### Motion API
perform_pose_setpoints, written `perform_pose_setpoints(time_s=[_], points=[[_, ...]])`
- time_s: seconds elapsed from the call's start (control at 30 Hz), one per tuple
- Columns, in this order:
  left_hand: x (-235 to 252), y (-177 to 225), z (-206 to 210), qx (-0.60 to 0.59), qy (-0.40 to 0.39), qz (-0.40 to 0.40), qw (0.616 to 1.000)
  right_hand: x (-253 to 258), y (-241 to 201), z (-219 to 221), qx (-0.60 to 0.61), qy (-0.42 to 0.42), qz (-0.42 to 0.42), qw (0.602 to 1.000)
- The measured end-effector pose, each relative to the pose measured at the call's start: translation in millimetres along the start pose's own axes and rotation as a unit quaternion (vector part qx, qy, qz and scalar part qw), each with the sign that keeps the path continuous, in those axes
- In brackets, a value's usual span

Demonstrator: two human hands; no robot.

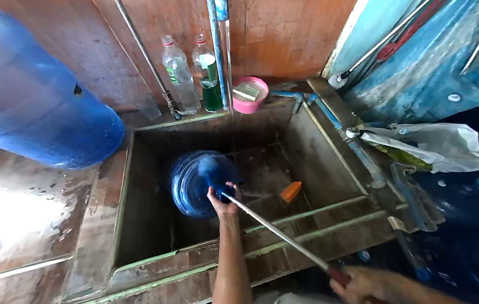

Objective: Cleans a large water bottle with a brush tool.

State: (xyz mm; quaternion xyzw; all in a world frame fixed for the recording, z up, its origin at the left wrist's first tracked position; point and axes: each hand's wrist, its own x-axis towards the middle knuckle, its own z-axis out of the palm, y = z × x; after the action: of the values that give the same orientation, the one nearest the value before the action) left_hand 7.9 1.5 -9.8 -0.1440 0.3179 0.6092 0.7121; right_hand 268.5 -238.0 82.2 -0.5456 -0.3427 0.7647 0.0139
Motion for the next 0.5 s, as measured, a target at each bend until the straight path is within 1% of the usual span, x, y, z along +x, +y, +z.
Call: perform_pose_setpoints(time_s=[0.03, 0.07, 0.1, 0.13, 0.17, 0.2, 0.23, 0.27, 0.3, 0.33, 0.37, 0.4, 0.43, 0.47, 0.5], points=[[2.0, -0.2, -4.1, -0.006, -0.008, -0.009, 1.0, -5.7, -13.6, -12.2, -0.096, 0.056, 0.018, 0.994], [4.8, -1.5, -7.5, 0.016, -0.007, -0.026, 1.0, -14.6, -33.4, -30.1, -0.249, 0.139, 0.043, 0.958], [6.9, -2.4, -7.6, 0.05, 0.006, -0.046, 0.998, -23.5, -51.4, -48.4, -0.388, 0.223, 0.056, 0.892], [7.3, -2.2, -5.3, 0.082, 0.028, -0.064, 0.994, -31.2, -57.8, -62.7, -0.485, 0.297, 0.034, 0.822], [6.4, -1.8, -2.7, 0.097, 0.051, -0.073, 0.991, -34.5, -54.5, -69.5, -0.538, 0.345, -0.003, 0.769], [4.8, -2.5, -0.4, 0.096, 0.07, -0.067, 0.991, -33.6, -49.2, -64.9, -0.54, 0.35, -0.015, 0.765], [3.1, -2.2, 1.7, 0.082, 0.075, -0.056, 0.992, -30.3, -46.4, -49.8, -0.485, 0.31, 0.013, 0.818], [1.5, -1.6, 3.4, 0.064, 0.066, -0.041, 0.995, -25.6, -43.0, -32.8, -0.383, 0.239, 0.047, 0.891], [0.2, -1.6, 3.2, 0.041, 0.046, -0.027, 0.998, -21.2, -30.6, -19.7, -0.251, 0.157, 0.046, 0.954], [-0.3, -1.9, 1.9, 0.015, 0.016, -0.016, 1.0, -17.5, -13.7, -11.5, -0.107, 0.061, 0.031, 0.992], [1.1, -1.7, -0.4, -0.017, -0.022, -0.01, 1.0, -14.8, -2.6, -9.3, 0.008, -0.026, 0.029, 0.999], [2.9, -1.9, -2.2, -0.037, -0.046, -0.006, 0.998, -14.6, -3.1, -13.5, 0.029, -0.048, 0.034, 0.998], [3.3, -3.0, -5.0, -0.031, -0.047, -0.008, 0.998, -18.9, -13.3, -23.0, -0.054, 0.005, 0.039, 0.998], [3.8, -4.1, -7.5, -0.001, -0.03, -0.022, 0.999, -25.6, -32.0, -36.6, -0.212, 0.094, 0.051, 0.971], [5.2, -3.7, -7.6, 0.039, -0.006, -0.04, 0.998, -30.7, -50.9, -49.2, -0.364, 0.194, 0.066, 0.908]])
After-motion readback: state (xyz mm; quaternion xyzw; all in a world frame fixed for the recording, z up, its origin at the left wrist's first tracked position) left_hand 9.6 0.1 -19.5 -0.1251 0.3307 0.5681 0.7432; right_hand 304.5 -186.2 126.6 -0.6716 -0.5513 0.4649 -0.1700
